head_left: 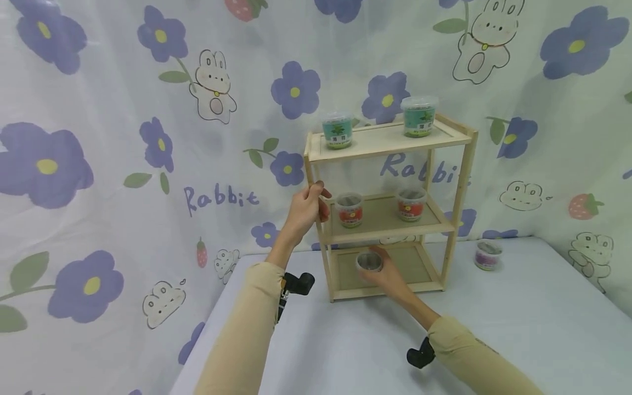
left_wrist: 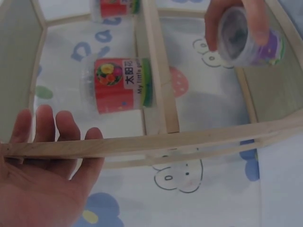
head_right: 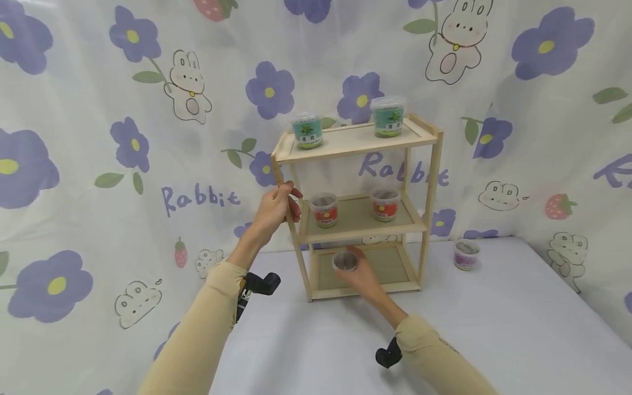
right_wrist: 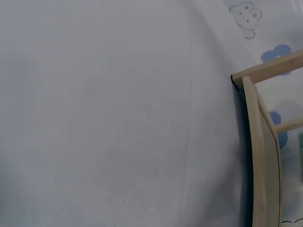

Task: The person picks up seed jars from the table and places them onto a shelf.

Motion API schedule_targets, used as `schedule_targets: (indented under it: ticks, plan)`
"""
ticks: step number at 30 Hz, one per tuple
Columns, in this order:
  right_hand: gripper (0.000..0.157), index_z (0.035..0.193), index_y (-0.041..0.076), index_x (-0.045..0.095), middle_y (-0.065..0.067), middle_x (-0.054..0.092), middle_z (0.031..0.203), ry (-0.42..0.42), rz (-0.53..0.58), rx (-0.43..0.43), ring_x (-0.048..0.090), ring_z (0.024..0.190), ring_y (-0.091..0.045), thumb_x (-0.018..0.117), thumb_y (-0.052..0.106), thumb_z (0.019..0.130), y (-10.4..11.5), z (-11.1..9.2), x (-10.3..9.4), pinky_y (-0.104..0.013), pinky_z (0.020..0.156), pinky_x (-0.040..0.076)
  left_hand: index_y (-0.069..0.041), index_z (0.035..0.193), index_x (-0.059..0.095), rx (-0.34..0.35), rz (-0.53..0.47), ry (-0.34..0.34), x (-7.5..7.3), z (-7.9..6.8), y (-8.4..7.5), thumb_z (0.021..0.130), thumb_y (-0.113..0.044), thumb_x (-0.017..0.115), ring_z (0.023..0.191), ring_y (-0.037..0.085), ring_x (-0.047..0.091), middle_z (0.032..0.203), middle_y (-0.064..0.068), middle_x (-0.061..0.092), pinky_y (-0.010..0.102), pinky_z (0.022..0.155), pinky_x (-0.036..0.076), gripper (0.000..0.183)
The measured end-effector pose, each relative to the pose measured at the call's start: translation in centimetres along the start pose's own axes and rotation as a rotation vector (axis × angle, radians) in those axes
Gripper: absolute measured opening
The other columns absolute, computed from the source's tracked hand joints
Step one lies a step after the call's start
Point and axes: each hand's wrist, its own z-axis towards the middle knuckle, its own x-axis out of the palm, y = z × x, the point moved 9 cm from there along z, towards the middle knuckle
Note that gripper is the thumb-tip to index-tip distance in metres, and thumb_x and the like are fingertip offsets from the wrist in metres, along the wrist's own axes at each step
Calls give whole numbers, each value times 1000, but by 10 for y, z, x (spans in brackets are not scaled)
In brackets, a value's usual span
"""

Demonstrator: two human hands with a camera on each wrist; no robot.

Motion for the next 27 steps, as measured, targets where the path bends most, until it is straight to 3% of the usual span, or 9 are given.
schedule_targets:
  ticks: [4,7,11,14,21,27]
  plan:
    - [78,149,11,35,-22,44,142,-24,-25,41,48,126,-38,76,26,84,-16,20,8,-54,100,44,-1,109,65,18,3,0,2,1,-4,104,-44,39,61,23,60,67,5,59,34,67,56,51]
    - [79,150,10,33,-25,41,144,-26,-4,57,46,127,-42,75,28,85,-25,29,15,-58,101,42,-1,107,65,21,-3,-2,1,0,-4,104,-44,40,64,31,61,66,5,60,40,70,56,49]
    - [81,152,9,31,-24,38,148,-26,-17,81,45,130,-42,75,31,87,-38,33,23,-59,106,38,-3,106,65,12,-10,-1,1,-1,-3,105,-43,40,69,39,61,67,6,60,46,74,56,48]
    - [81,152,10,30,-22,38,149,-32,-35,109,46,130,-41,74,31,88,-47,31,25,-58,106,39,-4,105,65,10,-5,4,3,-2,-3,105,-44,39,67,35,61,67,6,61,42,71,56,47]
    - [81,152,11,31,-25,44,144,-75,-22,97,49,126,-43,75,32,87,-48,30,27,-59,101,41,-5,106,66,22,26,-14,2,-2,-5,104,-43,39,64,28,63,68,5,61,35,67,55,47]
    - [89,154,6,24,-27,36,151,-69,6,72,37,137,-45,77,28,86,-45,30,23,-61,109,34,-5,105,65,18,34,-6,1,-4,-4,104,-43,38,64,29,62,68,5,62,36,68,55,46]
